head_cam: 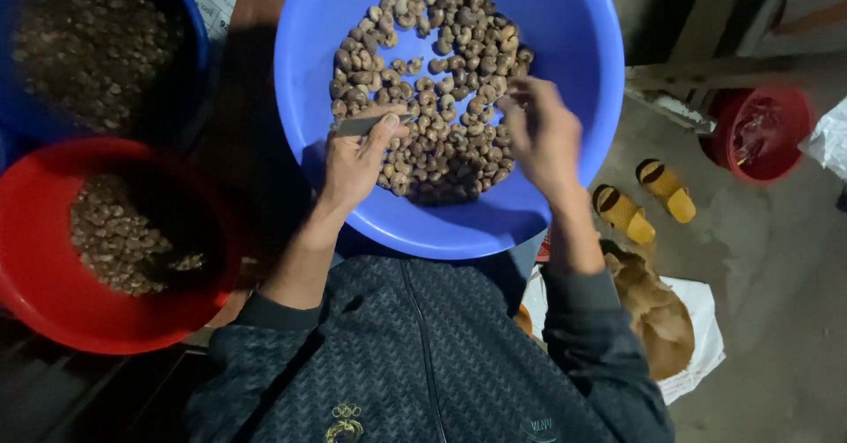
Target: Manually cracking nuts one by one using a small metal tool over a large plastic bowl.
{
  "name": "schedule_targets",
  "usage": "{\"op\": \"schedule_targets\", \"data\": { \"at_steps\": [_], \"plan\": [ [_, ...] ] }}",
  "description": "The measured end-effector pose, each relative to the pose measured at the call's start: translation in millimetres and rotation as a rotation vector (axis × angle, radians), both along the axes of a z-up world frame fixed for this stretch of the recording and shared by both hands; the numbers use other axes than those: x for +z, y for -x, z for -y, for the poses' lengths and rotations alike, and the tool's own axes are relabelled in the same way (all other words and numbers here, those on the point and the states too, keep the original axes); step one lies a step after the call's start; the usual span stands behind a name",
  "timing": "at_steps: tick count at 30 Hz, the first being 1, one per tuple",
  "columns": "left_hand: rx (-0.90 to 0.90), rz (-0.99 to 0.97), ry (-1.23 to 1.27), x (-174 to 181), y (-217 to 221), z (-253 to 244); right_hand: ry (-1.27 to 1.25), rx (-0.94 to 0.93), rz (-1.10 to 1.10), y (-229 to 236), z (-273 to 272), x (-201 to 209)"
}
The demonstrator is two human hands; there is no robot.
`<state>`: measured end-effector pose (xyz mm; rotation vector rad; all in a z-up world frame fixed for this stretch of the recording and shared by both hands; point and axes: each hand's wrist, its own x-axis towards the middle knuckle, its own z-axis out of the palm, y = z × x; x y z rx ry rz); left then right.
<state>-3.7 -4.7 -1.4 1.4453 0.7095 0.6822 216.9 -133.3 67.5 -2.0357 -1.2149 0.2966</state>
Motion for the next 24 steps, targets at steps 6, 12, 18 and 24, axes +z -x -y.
{"op": "schedule_targets", "data": {
  "at_steps": [6, 12, 18, 24],
  "plan": [
    [0.015, 0.029, 0.001, -16, -2, 3, 0.452, 0.323, 0.338, -1, -53, -137],
    [0.047, -0.001, 0.024, 9, -8, 4, 0.646, 0.325, 0.244, 9, -61, -146],
    [-0.061, -0.020, 0.031, -16, 1, 1, 0.716, 0.286, 0.124, 9, -62, -136],
    [-0.033, -0.023, 0.031, -10, 3, -1, 0.532, 0.233, -0.128, 6, -53, -130]
  ]
}}
